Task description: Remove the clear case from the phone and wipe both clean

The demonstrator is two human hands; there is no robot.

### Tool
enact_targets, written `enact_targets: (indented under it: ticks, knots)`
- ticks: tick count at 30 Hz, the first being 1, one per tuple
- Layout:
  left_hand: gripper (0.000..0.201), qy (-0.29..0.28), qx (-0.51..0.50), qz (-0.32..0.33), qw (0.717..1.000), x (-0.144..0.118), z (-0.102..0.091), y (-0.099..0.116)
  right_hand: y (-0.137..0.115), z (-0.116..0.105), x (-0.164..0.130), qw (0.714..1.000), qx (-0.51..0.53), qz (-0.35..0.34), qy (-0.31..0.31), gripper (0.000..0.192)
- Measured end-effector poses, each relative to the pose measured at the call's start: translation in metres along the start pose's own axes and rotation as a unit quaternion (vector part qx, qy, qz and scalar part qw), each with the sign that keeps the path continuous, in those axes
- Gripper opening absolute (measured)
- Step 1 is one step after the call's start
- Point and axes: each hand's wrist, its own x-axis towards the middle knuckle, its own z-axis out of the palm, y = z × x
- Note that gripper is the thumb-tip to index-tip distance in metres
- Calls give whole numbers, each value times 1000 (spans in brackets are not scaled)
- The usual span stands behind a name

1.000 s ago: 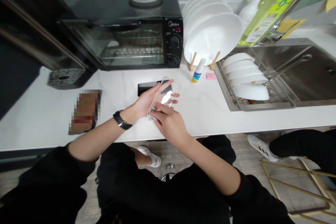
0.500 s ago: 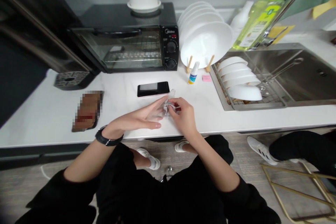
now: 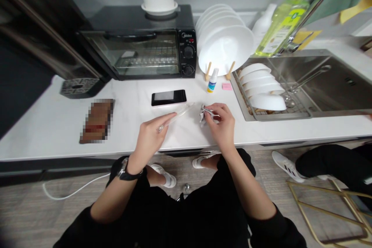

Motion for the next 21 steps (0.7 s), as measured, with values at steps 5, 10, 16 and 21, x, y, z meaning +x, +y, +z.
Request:
enact_targets:
  ticks: [5, 10, 16, 21]
  knots:
    - [42, 10, -54, 1, 999, -10, 14, -9, -19, 7, 5, 995, -39, -91, -12, 17]
    - [39, 14, -60, -32, 998, -9, 14, -8, -25, 24, 13, 982, -67, -170, -39, 26]
    - [40, 39, -54, -76, 995, -7, 11, -8, -38, 45, -11, 957, -52, -258, -121, 33]
    - [52, 14, -49, -83, 995, -9, 6, -7, -55, 48, -32, 921, -61, -348, -165, 40]
